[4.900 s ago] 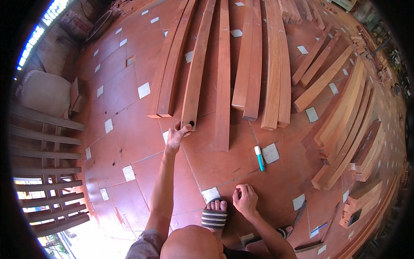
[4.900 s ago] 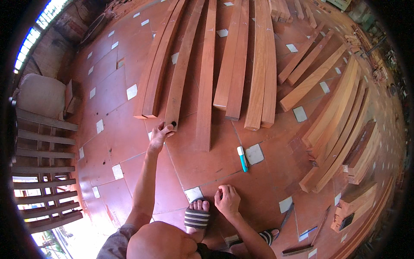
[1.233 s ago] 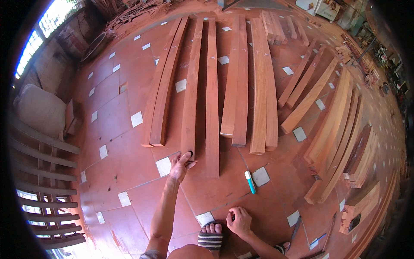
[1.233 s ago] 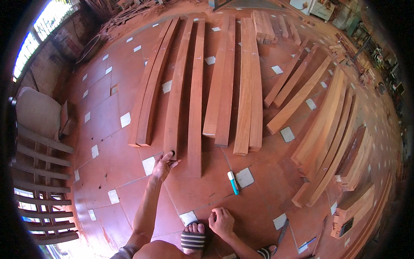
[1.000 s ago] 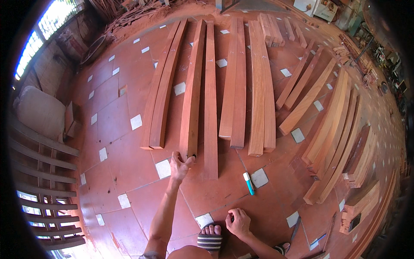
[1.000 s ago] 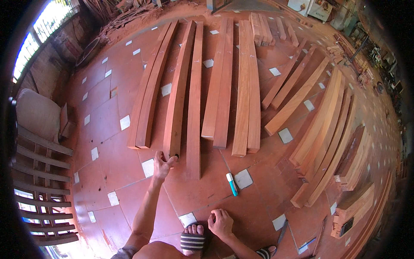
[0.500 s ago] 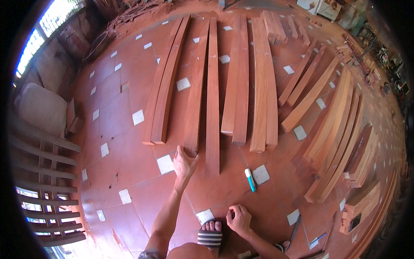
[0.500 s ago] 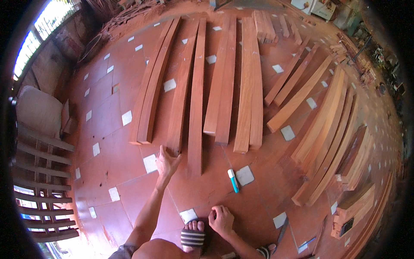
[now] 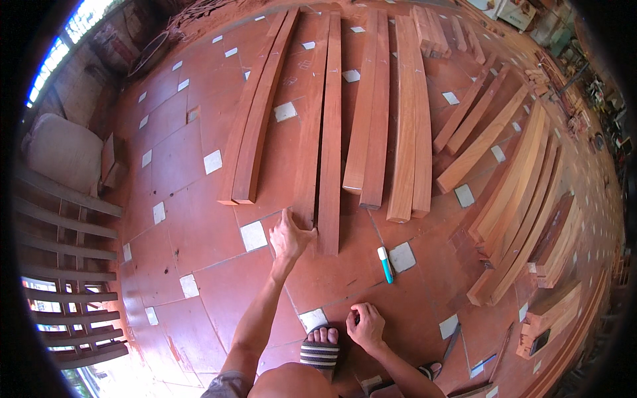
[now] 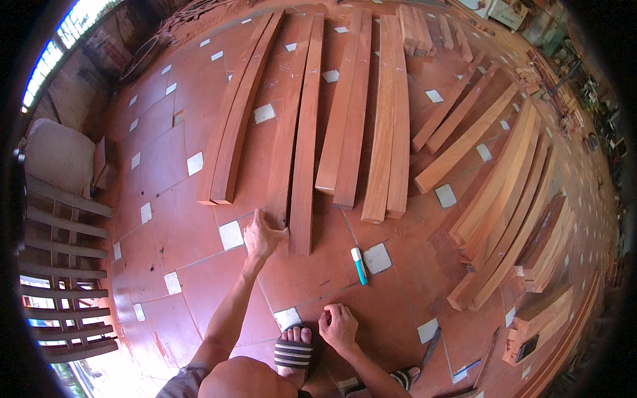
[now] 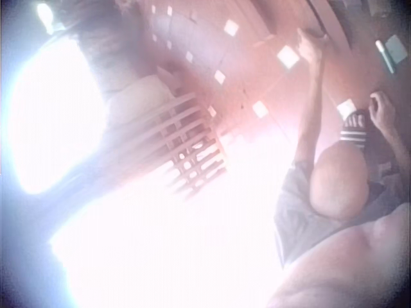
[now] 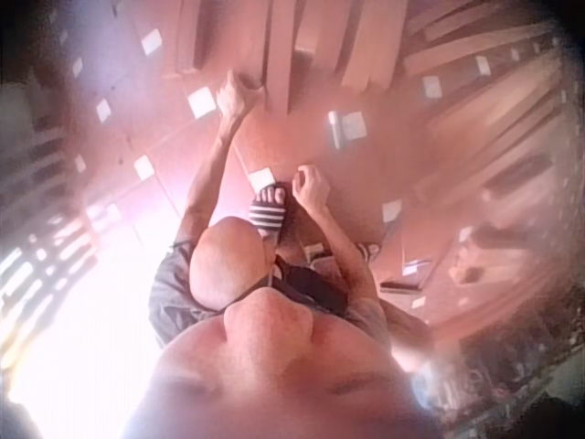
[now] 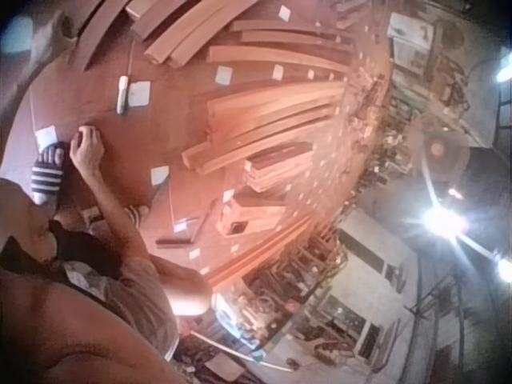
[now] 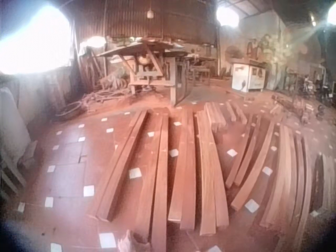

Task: The person sits on the floor and uses a marker to label several long wooden planks laid out in rows. They pick up each plank, write on it, and place it back down, repeating the process across multiple pieces.

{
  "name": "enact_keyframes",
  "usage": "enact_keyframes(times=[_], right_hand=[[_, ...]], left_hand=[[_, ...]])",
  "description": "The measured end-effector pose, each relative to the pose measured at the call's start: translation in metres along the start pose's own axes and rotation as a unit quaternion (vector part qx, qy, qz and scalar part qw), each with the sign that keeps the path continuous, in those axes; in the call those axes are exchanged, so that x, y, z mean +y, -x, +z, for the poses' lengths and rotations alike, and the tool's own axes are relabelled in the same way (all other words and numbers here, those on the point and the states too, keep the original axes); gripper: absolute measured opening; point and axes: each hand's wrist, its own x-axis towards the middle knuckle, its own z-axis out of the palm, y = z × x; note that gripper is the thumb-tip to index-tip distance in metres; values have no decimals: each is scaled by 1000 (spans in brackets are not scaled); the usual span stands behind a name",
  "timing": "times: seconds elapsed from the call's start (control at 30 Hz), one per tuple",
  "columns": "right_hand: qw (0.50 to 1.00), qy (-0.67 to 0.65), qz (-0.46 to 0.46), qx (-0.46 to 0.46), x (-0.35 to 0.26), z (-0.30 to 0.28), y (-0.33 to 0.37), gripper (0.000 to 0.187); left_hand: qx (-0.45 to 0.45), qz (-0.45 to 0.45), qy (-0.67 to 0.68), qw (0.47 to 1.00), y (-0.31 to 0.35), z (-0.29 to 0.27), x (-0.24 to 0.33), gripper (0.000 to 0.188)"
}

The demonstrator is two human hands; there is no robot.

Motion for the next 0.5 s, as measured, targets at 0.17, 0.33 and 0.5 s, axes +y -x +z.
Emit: enact_keyframes(times=[0.17, 0.33, 0.5], right_hand=[[1000, -2, 3, 0, -3, -2, -1, 16], [1000, 0, 5, 4, -3, -3, -2, 18], [1000, -2, 1, 11, -1, -1, -1, 18]], left_hand=[[26, -11, 16, 999, 3, 6, -7, 69], [-11, -70, 147, 987, -6, -11, -31, 62], [-96, -84, 358, 925, -17, -23, -61, 48]])
